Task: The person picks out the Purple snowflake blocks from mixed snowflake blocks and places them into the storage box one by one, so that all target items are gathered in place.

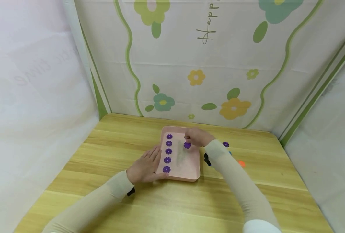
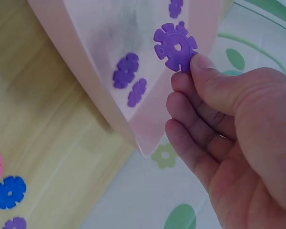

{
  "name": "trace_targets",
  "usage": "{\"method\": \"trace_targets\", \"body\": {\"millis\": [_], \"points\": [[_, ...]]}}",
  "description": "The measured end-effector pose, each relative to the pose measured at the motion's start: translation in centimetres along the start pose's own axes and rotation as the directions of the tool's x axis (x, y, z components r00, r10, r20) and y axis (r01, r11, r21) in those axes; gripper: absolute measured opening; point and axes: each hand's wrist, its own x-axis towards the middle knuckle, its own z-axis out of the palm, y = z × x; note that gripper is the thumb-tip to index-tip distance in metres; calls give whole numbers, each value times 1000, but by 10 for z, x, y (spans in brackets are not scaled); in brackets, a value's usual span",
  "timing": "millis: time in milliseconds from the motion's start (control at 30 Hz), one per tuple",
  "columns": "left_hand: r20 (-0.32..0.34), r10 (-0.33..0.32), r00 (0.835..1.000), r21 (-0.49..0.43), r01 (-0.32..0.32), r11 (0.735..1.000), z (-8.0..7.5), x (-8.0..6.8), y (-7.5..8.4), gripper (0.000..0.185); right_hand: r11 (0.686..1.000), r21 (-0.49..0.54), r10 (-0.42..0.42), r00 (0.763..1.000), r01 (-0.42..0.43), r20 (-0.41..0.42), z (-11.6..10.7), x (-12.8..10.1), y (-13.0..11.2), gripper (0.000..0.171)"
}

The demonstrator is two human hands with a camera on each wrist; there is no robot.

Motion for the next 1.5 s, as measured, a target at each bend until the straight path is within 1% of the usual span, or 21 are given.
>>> {"method": "trace_targets", "body": {"millis": [100, 233, 333, 433, 500, 567, 733, 900, 1067, 1133, 1167, 1300, 1400, 1500], "points": [[1, 1, 1000, -1, -1, 1000, 0, 0, 0, 114, 1000, 0, -13, 1000, 13, -3, 9, 3, 2, 21], [6, 1, 1000, -4, -1, 1000, 0, 0, 0, 114, 994, -36, -103, 994, 102, -22, 18, 5, 6, 22], [2, 0, 1000, -6, 0, 1000, 0, -1, 0, 114, 984, -28, -177, 983, 176, -47, 22, 5, 8, 21], [-4, 2, 1000, -7, -2, 1000, 0, -1, 0, 114, 980, -22, -200, 977, 199, -67, 24, 5, 9, 17], [-7, 3, 1000, -9, -3, 1000, -1, -1, -1, 114, 979, -44, -202, 977, 199, -66, 25, 6, 10, 17], [-9, 5, 1000, -9, -5, 1000, -1, -1, 0, 114, 981, -62, -187, 980, 183, -62, 26, 7, 11, 14], [-3, 8, 1000, -5, -8, 1000, -1, 0, 1, 114, 988, -50, -146, 989, 144, -34, 26, 7, 15, 12], [16, -4, 1000, -3, 4, 1000, -1, 0, 1, 114, 994, -60, -97, 995, 95, -33, 17, 3, 19, 11], [22, -12, 1000, -8, 12, 1000, 1, 1, 0, 115, 998, -59, -33, 998, 29, -61, 3, -11, 25, 14], [26, -11, 1000, -9, 12, 1000, 2, 1, 0, 115, 998, -57, -22, 997, 17, -78, -2, -17, 30, 17], [26, -11, 1000, -11, 11, 1000, 2, 1, -1, 115, 998, -62, -18, 996, 13, -87, -3, -21, 33, 17], [24, -11, 1000, -9, 12, 1000, 3, 1, -1, 115, 995, -94, -53, 990, 41, -129, -7, -35, 47, 14], [16, -6, 1000, -6, 6, 1000, 2, 0, -1, 114, 995, -93, -59, 988, 46, -143, -8, -46, 59, 13], [12, 3, 1000, 0, -3, 1000, 2, 1, 0, 114, 998, -69, -23, 989, 12, -147, -8, -57, 70, 16]]}}
